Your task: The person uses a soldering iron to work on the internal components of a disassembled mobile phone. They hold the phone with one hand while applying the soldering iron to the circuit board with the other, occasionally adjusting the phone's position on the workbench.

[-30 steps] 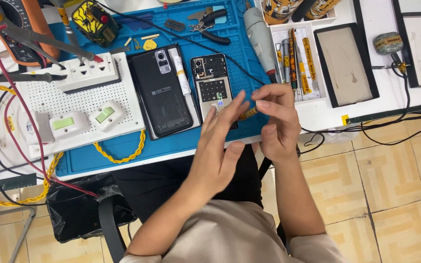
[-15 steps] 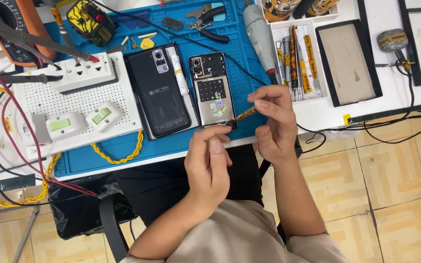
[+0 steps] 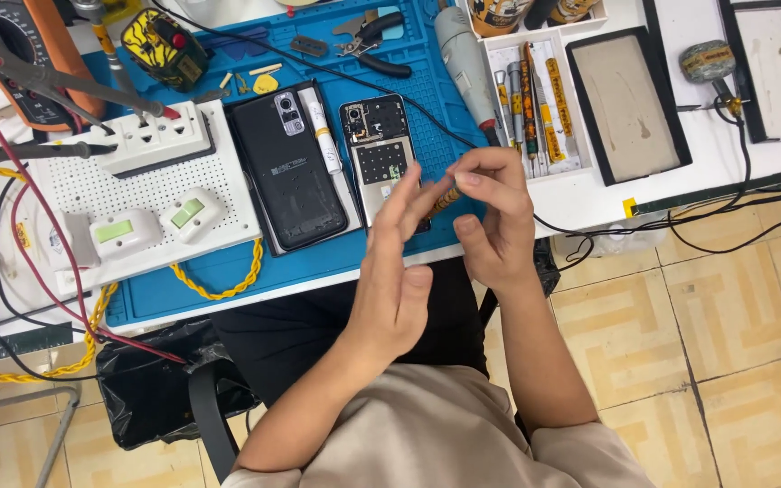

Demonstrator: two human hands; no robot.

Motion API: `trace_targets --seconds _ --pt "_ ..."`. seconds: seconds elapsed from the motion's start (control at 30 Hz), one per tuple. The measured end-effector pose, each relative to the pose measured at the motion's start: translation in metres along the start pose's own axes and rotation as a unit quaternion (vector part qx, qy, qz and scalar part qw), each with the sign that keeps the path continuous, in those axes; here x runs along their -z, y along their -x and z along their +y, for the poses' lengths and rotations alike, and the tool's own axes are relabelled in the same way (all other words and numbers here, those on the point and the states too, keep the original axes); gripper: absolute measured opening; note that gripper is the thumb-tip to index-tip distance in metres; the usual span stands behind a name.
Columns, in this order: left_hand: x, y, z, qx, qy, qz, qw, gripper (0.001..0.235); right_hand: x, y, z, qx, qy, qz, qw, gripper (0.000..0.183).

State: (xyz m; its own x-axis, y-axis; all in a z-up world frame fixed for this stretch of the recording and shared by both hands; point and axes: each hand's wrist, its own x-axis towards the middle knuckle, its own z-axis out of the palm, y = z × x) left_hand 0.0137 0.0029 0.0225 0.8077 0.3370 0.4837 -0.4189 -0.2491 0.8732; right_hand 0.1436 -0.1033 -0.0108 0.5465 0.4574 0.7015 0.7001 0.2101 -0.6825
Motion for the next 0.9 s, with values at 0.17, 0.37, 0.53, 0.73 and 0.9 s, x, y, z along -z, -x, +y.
trace_targets --seconds 0.17,0.37,0.53,0.73,0.9 --pt "0.02 0.026 -0.009 0.001 -0.06 0.1 0.993 0.047 0.006 0.004 0.014 0.026 0.03 -0.001 0.999 0.05" --pt "0.039 0.013 -0.014 -0.019 -0.326 0.028 0.945 0.03 0.002 0.014 0.013 -0.015 -0.002 0.003 1.0 0.07" --pt "0.031 0.001 -0.022 -0.023 -0.376 0.006 0.926 0.036 0.003 0.012 0.005 -0.059 -0.074 0.038 0.995 0.072" --pt "0.034 -0.001 -0.018 -0.022 -0.373 0.031 0.927 0.008 0.005 0.011 0.007 -0.109 -0.152 0.045 0.981 0.079" --pt "0.078 0.008 -0.004 0.028 -0.451 0.087 0.888 0.008 -0.004 0.006 0.002 -0.105 -0.076 -0.005 0.992 0.076"
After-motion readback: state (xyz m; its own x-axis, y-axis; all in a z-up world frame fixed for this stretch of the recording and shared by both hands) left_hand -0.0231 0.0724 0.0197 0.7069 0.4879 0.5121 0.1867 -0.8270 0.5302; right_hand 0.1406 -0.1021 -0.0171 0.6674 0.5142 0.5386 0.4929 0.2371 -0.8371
